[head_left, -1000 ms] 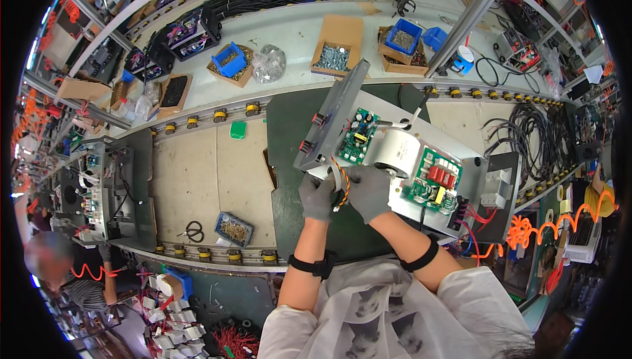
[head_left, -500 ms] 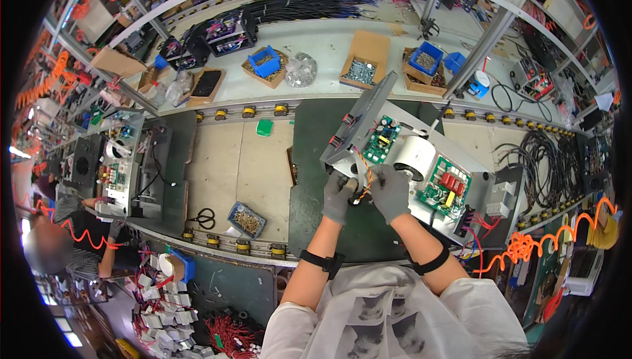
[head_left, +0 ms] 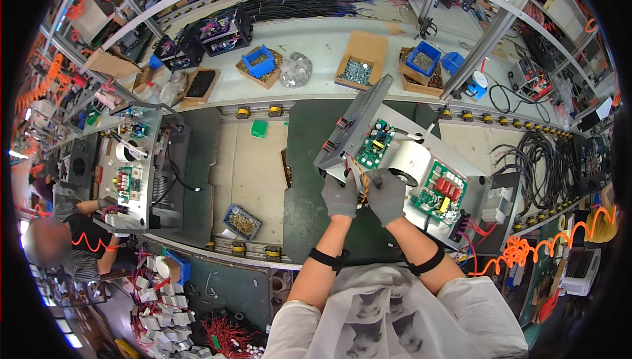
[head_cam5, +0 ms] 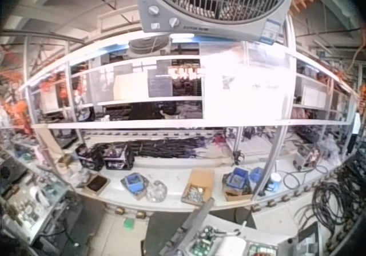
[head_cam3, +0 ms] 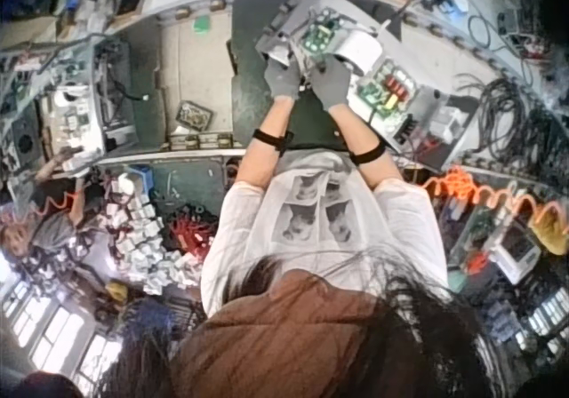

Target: Assembling and connecting internal electrical components of an industrial welding machine on a production line.

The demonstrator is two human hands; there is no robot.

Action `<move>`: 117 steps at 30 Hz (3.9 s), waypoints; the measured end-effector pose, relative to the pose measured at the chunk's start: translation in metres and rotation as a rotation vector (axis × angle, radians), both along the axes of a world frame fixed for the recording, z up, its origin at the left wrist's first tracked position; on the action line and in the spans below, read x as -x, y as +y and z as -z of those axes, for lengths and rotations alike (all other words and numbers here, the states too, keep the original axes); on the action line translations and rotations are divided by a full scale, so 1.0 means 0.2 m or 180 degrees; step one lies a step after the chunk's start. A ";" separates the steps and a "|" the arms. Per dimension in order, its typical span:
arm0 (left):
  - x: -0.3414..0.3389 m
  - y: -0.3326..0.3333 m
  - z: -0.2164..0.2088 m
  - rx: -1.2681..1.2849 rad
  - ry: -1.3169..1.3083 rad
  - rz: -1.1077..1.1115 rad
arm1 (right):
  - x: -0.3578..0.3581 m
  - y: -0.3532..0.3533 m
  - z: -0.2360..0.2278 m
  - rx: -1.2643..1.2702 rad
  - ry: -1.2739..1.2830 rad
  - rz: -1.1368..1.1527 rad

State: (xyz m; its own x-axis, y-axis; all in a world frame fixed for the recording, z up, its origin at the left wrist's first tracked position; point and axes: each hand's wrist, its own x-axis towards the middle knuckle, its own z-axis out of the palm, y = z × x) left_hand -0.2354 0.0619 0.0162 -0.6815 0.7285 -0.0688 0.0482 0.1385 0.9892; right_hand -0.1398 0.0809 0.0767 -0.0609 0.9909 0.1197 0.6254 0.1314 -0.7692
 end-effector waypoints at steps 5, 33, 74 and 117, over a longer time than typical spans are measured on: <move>0.06 -0.04 0.04 -0.0779 -0.1106 0.0794 | 0.00 0.00 0.00 0.0089 0.0275 -0.0114; 0.21 -0.05 0.17 0.0201 -0.1401 0.1318 | 0.06 -0.01 0.08 -0.0255 -0.0516 0.0103; 0.29 0.07 0.24 -0.1331 -0.1886 0.1710 | 0.13 0.03 0.10 -0.0903 -0.0740 -0.0042; 0.17 0.02 0.25 -0.0628 -0.2457 0.1363 | 0.13 0.02 0.13 -0.0881 -0.0849 -0.0004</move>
